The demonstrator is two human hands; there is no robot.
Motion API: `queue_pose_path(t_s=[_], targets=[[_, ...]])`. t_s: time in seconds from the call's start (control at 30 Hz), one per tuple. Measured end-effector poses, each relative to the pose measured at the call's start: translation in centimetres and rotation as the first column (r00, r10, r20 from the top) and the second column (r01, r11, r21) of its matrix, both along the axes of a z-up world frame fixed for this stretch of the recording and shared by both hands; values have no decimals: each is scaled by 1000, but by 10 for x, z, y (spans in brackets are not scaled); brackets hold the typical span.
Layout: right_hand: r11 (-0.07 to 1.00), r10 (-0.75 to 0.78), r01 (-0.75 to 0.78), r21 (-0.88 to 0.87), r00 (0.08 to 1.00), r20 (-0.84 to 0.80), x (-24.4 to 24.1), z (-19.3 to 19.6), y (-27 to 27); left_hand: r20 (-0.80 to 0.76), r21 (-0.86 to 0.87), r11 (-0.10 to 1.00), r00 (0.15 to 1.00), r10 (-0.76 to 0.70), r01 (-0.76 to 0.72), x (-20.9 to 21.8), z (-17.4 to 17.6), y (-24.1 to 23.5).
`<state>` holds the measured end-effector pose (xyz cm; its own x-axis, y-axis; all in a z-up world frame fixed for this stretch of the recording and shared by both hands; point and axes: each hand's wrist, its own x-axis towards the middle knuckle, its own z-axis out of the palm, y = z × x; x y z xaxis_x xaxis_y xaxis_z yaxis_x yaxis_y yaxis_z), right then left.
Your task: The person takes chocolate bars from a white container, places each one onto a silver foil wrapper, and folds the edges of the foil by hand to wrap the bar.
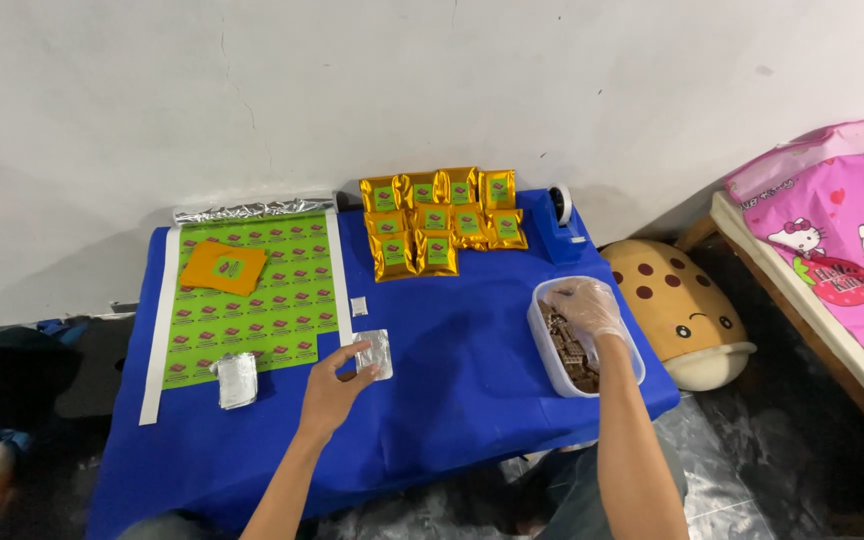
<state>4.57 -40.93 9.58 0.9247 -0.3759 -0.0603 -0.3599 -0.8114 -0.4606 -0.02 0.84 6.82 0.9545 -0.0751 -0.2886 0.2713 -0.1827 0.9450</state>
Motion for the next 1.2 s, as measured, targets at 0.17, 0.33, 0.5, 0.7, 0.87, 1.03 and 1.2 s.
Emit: queue_pose_path(t_s=[0.17,0.33,0.5,0.7,0.87,1.03,1.2], targets=[[988,-57,23,-153,973,-223,10,-29,-7,-4,10,1000,1000,18,-18,1,-4,-3],[974,-175,130,-186,952,-253,20,-56,-14,-11,15,999,999,35,-35,4,-5,-2],[984,-159,130,-124,953,-260,16,-41,3,-4,28,999,1000,15,-15,8,-9,-2],[973,-210,183,-140,955,-211,16,-43,2,20,30,999,1000,12,-12,4,-7,-1],[979,-179,153,-133,960,-216,3,-18,8,16,23,999,999,29,-29,5,-8,-3],[982,-135,110,-153,977,-167,-3,-1,20,33,-16,999,998,48,-48,6,-12,-3],[983,-145,148,-112,989,35,-8,27,46,52,-87,993,995,83,-78,5,-22,-5]])
